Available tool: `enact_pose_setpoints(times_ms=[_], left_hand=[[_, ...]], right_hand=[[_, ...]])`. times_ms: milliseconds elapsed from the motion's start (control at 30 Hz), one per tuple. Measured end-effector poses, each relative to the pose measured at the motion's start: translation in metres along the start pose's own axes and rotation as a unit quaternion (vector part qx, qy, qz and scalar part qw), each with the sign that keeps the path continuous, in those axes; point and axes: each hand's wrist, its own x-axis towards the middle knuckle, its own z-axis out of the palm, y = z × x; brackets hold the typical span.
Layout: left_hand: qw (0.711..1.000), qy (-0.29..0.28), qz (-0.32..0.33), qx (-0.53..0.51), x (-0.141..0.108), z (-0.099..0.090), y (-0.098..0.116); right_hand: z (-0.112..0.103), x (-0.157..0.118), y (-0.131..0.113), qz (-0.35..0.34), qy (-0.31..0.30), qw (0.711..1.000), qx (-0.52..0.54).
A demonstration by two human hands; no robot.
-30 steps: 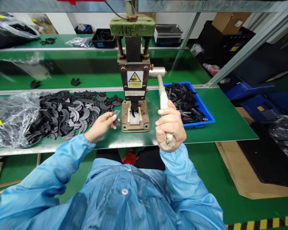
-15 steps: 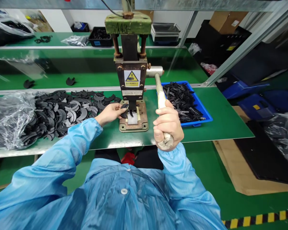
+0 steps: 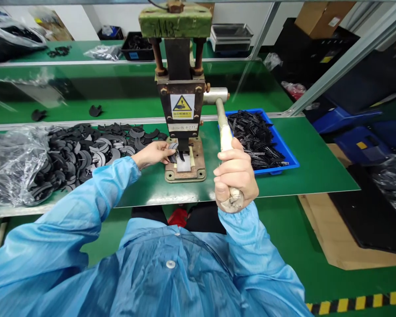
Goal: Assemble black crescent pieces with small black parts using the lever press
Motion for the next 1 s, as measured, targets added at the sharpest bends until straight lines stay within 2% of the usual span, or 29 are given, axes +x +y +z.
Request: enact_pose_setpoints(times_ms=[233, 333, 400, 467, 533, 633, 700, 767, 800, 867, 900, 967, 1000], left_hand=[[0.995, -0.049, -0.061, -0.069, 0.005, -0.002, 0.003], [0.992, -0.032, -0.07, -0.099, 0.004, 0.002, 0.0], [0.992, -0.018, -0.075, -0.103, 0.002, 0.005, -0.001], [0.992, -0.009, -0.076, -0.102, -0.001, 0.009, 0.001], [0.992, 0.0, -0.069, -0.102, -0.004, 0.012, 0.002], [0.993, 0.017, -0.044, -0.113, -0.016, 0.015, 0.003], [0.992, 0.02, -0.015, -0.124, -0.031, 0.013, 0.003], [0.991, 0.013, 0.025, -0.133, -0.054, 0.008, 0.003], [0.989, 0.006, 0.047, -0.137, -0.067, 0.005, 0.004], [0.985, -0.015, 0.085, -0.148, -0.095, 0.001, 0.007], [0.983, -0.026, 0.097, -0.153, -0.108, 0.0, 0.009], [0.98, -0.047, 0.108, -0.159, -0.129, 0.002, 0.013], [0.979, -0.056, 0.11, -0.16, -0.137, 0.004, 0.015]], right_hand=[[0.002, -0.002, 0.002, -0.003, 0.017, 1.0, -0.009], [0.006, -0.005, 0.005, -0.008, 0.027, 0.999, -0.02], [0.011, 0.004, 0.006, -0.029, 0.048, 0.998, -0.015], [0.017, 0.027, 0.007, -0.051, 0.067, 0.996, 0.009], [0.021, 0.065, 0.007, -0.059, 0.06, 0.996, 0.029], [0.021, 0.121, 0.01, -0.015, -0.014, 0.999, 0.032], [0.016, 0.136, 0.016, 0.025, -0.061, 0.998, 0.01], [0.011, 0.119, 0.022, 0.059, -0.058, 0.996, -0.041], [0.01, 0.1, 0.025, 0.07, -0.051, 0.994, -0.068], [0.011, 0.049, 0.023, 0.163, -0.023, 0.983, -0.085], [0.014, 0.022, 0.019, 0.197, -0.056, 0.976, -0.071], [0.023, -0.027, 0.006, 0.272, -0.181, 0.945, -0.015], [0.028, -0.046, -0.002, 0.288, -0.215, 0.933, 0.002]])
